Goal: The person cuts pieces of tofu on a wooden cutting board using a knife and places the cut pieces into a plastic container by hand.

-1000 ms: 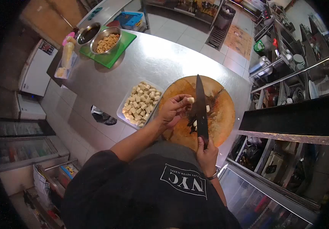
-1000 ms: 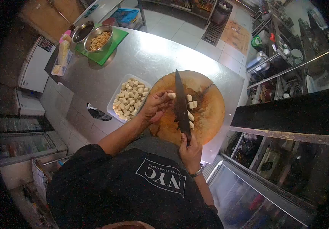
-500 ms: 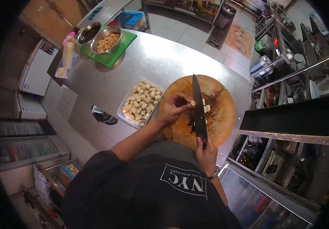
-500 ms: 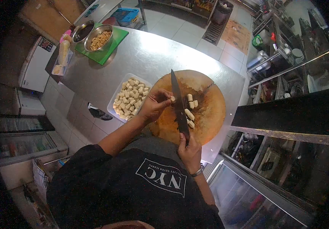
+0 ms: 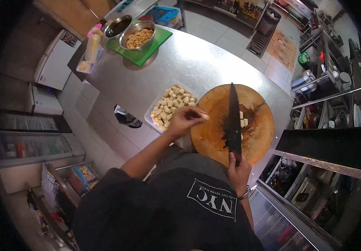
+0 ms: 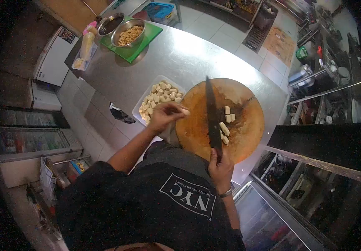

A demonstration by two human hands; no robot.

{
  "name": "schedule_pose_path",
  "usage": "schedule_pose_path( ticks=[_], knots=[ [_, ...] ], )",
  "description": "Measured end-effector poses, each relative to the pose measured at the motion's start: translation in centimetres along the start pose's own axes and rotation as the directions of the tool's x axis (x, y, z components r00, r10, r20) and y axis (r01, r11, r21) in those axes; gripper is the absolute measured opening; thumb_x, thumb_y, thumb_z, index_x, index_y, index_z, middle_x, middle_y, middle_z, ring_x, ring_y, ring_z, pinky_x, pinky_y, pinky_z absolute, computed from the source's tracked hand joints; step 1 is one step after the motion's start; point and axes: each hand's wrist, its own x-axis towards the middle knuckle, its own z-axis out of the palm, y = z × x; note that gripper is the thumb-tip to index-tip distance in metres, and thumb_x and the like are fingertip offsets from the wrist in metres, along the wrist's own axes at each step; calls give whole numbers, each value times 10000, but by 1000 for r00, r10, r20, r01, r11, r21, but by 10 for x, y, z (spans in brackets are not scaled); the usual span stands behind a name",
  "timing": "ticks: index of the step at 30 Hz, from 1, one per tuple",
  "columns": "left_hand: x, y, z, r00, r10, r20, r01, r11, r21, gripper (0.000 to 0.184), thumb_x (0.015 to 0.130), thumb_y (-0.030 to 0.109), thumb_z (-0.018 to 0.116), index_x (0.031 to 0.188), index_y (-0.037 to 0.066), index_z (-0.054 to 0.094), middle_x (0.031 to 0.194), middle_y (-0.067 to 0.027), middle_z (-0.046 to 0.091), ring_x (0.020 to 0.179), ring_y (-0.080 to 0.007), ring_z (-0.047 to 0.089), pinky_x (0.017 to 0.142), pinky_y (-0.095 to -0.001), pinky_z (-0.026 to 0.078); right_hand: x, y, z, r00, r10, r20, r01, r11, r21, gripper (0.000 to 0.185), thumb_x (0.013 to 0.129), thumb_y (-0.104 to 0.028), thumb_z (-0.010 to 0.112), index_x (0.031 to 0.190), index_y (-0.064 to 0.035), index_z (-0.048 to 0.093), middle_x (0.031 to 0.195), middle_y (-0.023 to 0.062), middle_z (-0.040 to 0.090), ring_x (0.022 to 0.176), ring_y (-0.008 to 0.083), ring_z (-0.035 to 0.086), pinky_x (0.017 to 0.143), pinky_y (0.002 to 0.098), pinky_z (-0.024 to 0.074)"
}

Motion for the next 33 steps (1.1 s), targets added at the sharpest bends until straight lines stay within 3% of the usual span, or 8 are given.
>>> schedule_pose_path(
  ticks=[3,5,7,10,17,23,30,33],
  knots=[
    [-14,23,-79,986,-87,-141,155,788,595,166,826,35,817,967,12,733,993,-79,764,905,-154,727,836,-299,585,2,-5,-3,998,44,-44,-39,994,102,256,998,-201,661,1145,8,660,807,203,713,681,350,707,604,421,517],
    [-26,21,-121,977,-71,-203,184,760,624,191,810,86,829,961,13,736,973,-83,770,801,-165,717,776,-343,583,2,-5,-3,993,107,-45,-104,992,72,226,1001,-212,661,1059,7,664,781,189,711,661,327,709,593,409,513],
    [-31,40,-127,899,-256,-355,432,381,817,239,791,137,840,974,19,740,1001,-105,753,852,-230,710,822,-398,564,3,0,1,993,98,-70,-93,993,69,222,1002,-209,660,1058,5,666,770,181,707,656,309,707,593,401,512],
    [-31,22,-121,985,153,-75,50,162,985,262,779,162,838,1000,48,752,1092,-128,713,1032,-291,672,919,-420,518,5,2,0,980,127,-154,-113,989,94,233,1014,-215,656,1052,15,667,781,124,704,692,206,672,627,342,507],
    [44,-33,10,909,75,411,-381,555,740,453,810,5,725,1253,94,688,1412,-101,594,1295,-321,540,1099,-431,441,-1,2,-7,925,157,-345,-92,976,198,233,1022,-203,641,1013,30,647,800,146,725,690,201,687,637,344,524],
    [90,-87,92,697,150,701,-715,210,667,585,755,-41,672,1322,102,647,1473,-97,530,1328,-333,490,1107,-437,437,-14,-1,-16,933,188,-307,-148,978,150,218,1034,-187,635,1057,30,643,873,74,701,771,117,620,703,283,503],
    [80,-68,80,865,51,499,-484,345,804,263,791,29,683,1053,49,695,1091,-118,646,1046,-304,624,896,-399,522,-18,4,-16,914,236,-329,-202,970,135,216,998,-199,663,980,13,631,829,208,726,733,330,734,632,399,528],
    [60,-27,81,930,-115,350,-188,669,719,273,851,53,740,1116,19,682,1029,-103,677,922,-254,677,807,-366,558,-15,1,-11,943,261,-207,-242,963,116,224,1003,-205,656,1016,18,646,825,210,726,732,343,735,623,413,531]
  ],
)
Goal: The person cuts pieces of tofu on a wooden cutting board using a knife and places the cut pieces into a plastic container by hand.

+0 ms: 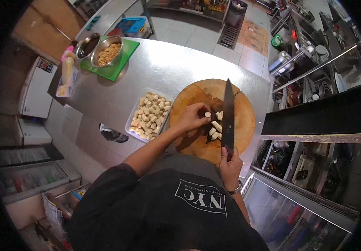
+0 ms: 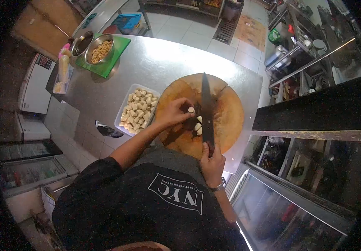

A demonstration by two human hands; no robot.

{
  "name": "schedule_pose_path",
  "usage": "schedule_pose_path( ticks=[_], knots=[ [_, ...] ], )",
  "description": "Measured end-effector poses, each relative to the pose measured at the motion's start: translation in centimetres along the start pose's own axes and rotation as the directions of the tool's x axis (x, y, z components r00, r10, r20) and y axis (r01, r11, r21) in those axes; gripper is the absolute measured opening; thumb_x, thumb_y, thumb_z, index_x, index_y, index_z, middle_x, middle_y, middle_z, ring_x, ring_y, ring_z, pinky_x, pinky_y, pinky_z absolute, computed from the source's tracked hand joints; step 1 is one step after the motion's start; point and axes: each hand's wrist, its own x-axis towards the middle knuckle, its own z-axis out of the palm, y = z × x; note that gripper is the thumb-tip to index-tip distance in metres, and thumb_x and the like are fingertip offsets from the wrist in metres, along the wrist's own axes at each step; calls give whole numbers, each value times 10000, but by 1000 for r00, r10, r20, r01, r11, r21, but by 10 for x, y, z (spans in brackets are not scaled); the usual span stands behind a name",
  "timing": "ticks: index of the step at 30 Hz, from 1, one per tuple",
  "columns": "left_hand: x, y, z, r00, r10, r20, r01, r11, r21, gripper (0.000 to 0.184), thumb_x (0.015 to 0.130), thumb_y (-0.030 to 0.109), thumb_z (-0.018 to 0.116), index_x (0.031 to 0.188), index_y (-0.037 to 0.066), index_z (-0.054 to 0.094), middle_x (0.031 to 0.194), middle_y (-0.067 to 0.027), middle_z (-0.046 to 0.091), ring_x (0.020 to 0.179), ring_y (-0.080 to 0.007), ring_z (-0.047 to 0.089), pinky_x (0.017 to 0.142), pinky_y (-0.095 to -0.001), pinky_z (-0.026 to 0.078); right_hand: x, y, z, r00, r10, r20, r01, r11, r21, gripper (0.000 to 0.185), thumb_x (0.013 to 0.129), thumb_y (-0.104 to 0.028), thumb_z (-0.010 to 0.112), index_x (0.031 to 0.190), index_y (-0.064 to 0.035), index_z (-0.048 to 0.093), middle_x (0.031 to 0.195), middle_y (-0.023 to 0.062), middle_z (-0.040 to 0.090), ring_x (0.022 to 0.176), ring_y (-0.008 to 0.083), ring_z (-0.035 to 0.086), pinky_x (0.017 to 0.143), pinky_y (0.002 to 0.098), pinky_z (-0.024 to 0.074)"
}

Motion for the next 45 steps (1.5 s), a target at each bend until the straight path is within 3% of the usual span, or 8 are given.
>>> schedule_pose_path(
  ticks=[2,8,18,27,30,32,38,45],
  knots=[
    [-12,8,-1,995,-92,-29,36,638,-769,242,962,101,702,1190,27,662,1022,-69,702,890,-197,691,803,-312,551,1,-2,4,996,-76,55,77,997,-22,228,1003,-206,653,1066,14,658,831,219,725,719,359,731,608,419,534],
    [-32,3,-7,975,-151,161,175,83,-981,305,976,202,699,1234,44,657,1075,-37,705,949,-154,677,813,-287,540,4,-12,5,988,-80,134,93,991,-93,229,996,-202,655,1102,1,664,871,243,718,743,397,720,610,433,539],
    [-37,18,-3,991,-105,79,88,80,-993,310,985,227,688,1209,13,684,1006,-28,695,850,-109,607,759,-257,492,5,-17,2,976,-117,185,135,987,-88,205,1001,-184,635,1075,6,649,836,243,696,747,424,704,599,458,522],
    [-43,10,6,983,-38,178,174,484,-858,222,970,189,727,1083,-3,720,909,-7,681,758,-83,576,688,-249,474,6,-18,3,968,-180,173,194,979,-64,196,1006,-175,619,1074,8,647,866,253,691,758,440,689,605,466,517],
    [-43,5,8,981,-8,195,179,426,-887,218,980,180,710,1121,14,703,981,-32,691,806,-110,597,741,-263,479,7,-17,4,971,-133,200,158,981,-116,203,1005,-176,621,1080,10,645,858,252,688,759,438,689,613,464,517],
    [-45,4,13,993,-27,119,121,120,-985,238,975,136,707,1186,30,679,1035,-48,704,871,-135,647,784,-289,521,6,-12,8,973,-195,125,204,977,-59,216,1005,-190,625,1077,12,646,838,247,682,753,440,685,620,476,513],
    [-33,-9,-1,980,-198,-26,-26,4,-1000,207,964,83,704,1162,59,647,1055,-65,695,949,-185,680,865,-320,553,4,-12,3,977,-115,180,135,986,-102,224,1001,-208,636,1080,1,652,850,250,690,753,430,693,628,468,524],
    [-31,0,-7,987,-148,-62,-58,37,-998,141,962,83,707,1085,64,641,1019,-71,696,936,-188,677,857,-320,551,5,-14,5,966,-166,196,190,976,-108,228,1002,-218,637,1101,-14,658,838,249,687,739,426,692,628,468,527]
  ],
)
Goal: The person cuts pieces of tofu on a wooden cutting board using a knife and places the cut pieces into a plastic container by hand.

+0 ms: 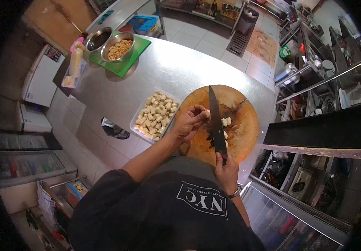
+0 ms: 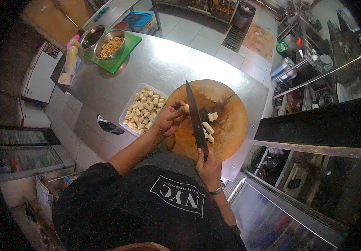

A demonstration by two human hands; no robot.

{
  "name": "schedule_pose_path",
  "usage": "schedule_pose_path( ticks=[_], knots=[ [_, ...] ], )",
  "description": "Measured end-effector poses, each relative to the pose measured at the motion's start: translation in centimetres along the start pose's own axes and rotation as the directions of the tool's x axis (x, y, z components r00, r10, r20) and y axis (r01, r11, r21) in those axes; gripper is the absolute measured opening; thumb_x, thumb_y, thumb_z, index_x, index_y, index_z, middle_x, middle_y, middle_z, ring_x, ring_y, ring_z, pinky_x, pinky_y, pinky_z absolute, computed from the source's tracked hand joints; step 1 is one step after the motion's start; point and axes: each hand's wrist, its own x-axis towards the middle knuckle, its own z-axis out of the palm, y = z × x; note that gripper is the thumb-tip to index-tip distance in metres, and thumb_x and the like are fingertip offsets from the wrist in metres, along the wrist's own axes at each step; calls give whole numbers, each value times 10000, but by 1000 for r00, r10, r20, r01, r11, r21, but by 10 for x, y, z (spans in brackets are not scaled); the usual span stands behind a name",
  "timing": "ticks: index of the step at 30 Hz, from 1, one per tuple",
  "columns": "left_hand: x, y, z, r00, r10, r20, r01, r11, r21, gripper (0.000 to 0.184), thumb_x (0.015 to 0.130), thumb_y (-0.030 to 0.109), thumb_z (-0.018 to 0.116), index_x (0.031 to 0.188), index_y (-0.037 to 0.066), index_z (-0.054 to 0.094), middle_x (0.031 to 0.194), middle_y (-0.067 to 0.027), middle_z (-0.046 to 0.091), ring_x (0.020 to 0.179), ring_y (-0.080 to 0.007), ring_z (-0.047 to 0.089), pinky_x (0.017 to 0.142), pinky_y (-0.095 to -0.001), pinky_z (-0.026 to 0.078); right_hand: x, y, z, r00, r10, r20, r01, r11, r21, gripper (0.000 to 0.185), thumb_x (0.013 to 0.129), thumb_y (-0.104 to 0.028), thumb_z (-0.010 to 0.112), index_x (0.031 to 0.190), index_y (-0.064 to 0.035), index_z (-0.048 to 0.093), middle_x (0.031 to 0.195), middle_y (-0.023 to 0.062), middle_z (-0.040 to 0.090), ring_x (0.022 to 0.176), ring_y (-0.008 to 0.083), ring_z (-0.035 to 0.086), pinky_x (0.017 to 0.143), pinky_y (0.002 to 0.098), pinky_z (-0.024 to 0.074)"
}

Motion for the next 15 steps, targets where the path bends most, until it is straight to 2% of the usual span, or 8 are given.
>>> schedule_pose_path(
  ticks=[3,5,6,8,9,11,15],
  knots=[
    [-2,2,3,998,65,27,-65,998,13,134,960,78,710,1072,61,640,1007,-71,696,933,-183,675,837,-318,548,0,2,0,1000,21,23,-21,1000,10,236,1002,-213,637,1128,-15,662,827,237,689,726,422,685,631,470,526],
    [-3,5,4,990,127,55,-133,981,144,128,955,74,717,1057,55,643,991,-76,706,885,-170,677,779,-314,552,-1,9,3,998,-58,-5,58,998,-17,238,1002,-204,635,1146,-17,663,821,230,689,727,418,682,632,464,525],
    [-3,4,4,991,126,54,-133,981,144,128,955,74,717,1057,55,643,991,-76,706,885,-170,677,779,-314,552,-1,8,3,998,-57,-5,57,998,-17,238,1002,-204,635,1146,-17,663,821,230,689,727,418,682,632,464,525],
    [-3,1,4,981,174,82,-190,946,262,111,946,55,725,1025,49,648,954,-75,718,864,-160,691,741,-297,565,0,3,2,999,-42,-5,42,999,25,224,1002,-198,634,1130,-17,669,818,231,685,726,417,677,627,467,518],
    [-5,2,7,981,175,81,-190,946,263,111,946,55,725,1025,49,648,954,-75,718,864,-160,691,741,-297,565,0,2,2,999,-43,-4,43,999,26,224,1002,-198,634,1130,-17,669,818,231,685,726,417,677,627,467,518],
    [-8,4,15,978,157,137,-201,881,428,96,932,33,737,975,46,652,917,-72,725,849,-148,704,721,-282,575,1,1,3,999,27,24,-28,999,46,221,1001,-198,635,1107,-9,675,818,238,681,723,419,676,624,476,512],
    [-17,-1,24,992,97,77,-122,875,469,110,913,30,755,919,52,647,908,-65,714,813,-153,690,706,-299,576,0,11,7,1000,-2,12,2,1000,0,225,1001,-194,633,1123,-10,675,807,234,680,714,416,677,619,476,508]
  ],
)
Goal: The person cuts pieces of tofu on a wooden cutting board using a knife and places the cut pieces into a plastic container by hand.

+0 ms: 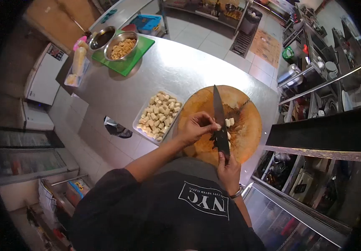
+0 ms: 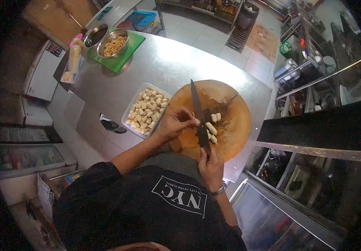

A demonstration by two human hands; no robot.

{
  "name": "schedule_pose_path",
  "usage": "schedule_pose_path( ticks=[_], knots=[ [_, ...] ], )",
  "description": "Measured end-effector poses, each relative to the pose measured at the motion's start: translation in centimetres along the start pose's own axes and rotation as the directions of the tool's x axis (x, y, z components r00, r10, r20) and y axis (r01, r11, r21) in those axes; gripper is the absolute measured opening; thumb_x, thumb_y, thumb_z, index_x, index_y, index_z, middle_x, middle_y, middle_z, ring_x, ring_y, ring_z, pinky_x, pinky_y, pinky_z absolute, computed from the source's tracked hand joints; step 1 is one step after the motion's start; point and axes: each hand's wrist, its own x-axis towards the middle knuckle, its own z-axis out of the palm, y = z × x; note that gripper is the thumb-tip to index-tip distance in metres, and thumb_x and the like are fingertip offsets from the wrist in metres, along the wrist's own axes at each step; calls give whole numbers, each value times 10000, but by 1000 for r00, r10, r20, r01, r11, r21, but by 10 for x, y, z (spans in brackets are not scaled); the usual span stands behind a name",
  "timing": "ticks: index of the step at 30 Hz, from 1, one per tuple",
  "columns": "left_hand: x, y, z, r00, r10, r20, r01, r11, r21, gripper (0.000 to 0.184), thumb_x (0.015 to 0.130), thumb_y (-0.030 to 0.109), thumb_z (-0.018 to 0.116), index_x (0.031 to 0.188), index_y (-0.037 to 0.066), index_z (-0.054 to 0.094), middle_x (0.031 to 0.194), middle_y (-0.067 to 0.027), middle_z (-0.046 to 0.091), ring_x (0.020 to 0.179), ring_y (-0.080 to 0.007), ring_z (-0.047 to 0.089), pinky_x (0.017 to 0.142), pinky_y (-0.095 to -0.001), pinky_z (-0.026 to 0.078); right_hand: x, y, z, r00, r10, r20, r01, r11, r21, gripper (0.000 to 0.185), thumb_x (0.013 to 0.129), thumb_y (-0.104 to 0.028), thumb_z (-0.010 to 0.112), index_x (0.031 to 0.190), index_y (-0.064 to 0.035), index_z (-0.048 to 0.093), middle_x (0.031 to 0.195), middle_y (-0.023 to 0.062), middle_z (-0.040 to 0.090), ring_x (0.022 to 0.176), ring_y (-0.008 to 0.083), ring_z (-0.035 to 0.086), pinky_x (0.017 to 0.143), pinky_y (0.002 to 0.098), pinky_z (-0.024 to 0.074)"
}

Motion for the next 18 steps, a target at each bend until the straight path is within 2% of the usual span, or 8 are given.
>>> schedule_pose_path(
  ticks=[5,9,11,13,14,15,16,18],
  knots=[
    [-5,-10,-14,997,-36,65,42,996,-84,132,898,18,767,958,43,652,952,-59,714,933,-161,710,868,-317,598,5,-10,-1,999,-32,-5,32,998,53,267,1002,-193,627,1198,-15,657,864,247,706,757,421,701,631,461,524],
    [-25,-2,-41,999,0,-53,-2,999,-37,134,901,24,767,980,34,660,966,-59,712,954,-162,704,882,-319,592,7,-9,-2,998,-23,54,22,999,27,259,1004,-195,631,1184,-12,663,880,241,723,770,389,725,646,430,538],
    [-39,-2,-78,956,136,-258,-70,966,251,149,897,40,779,994,24,666,960,-44,708,914,-147,690,832,-309,579,9,-14,-6,1000,12,-19,-9,992,124,248,1003,-190,643,1154,6,666,861,222,731,766,336,741,646,405,536],
    [-60,13,-117,916,196,-350,105,725,681,213,858,150,835,970,31,698,955,-67,729,882,-138,689,807,-302,570,8,-9,-4,997,68,-25,-64,991,115,246,1002,-191,651,1137,15,665,867,218,734,773,317,743,651,395,535],
    [-69,17,-138,922,205,-329,122,651,749,270,826,220,861,976,46,720,951,-50,733,842,-123,679,782,-299,554,6,-4,-4,992,121,-38,-117,988,99,247,1001,-192,659,1120,24,665,872,214,736,781,298,746,656,384,533],
    [-75,36,-138,921,52,-386,294,557,777,269,810,212,861,972,49,722,974,-67,735,892,-190,684,795,-338,545,5,4,-2,990,132,-43,-128,988,88,247,1001,-192,659,1120,24,665,872,214,736,781,298,746,656,384,533],
    [-81,36,-147,925,43,-378,290,565,773,269,810,212,861,972,49,722,974,-67,735,892,-190,684,795,-338,545,5,12,3,987,109,-115,-94,988,126,243,1003,-195,661,1098,29,664,845,188,730,754,270,732,652,373,530],
    [-84,29,-160,942,333,-34,8,78,997,262,798,205,853,963,48,725,1051,-98,731,1000,-270,660,863,-391,524,6,12,1,976,88,-199,-57,986,156,242,1006,-197,662,1076,35,662,817,163,724,728,242,718,649,361,526]
  ],
)
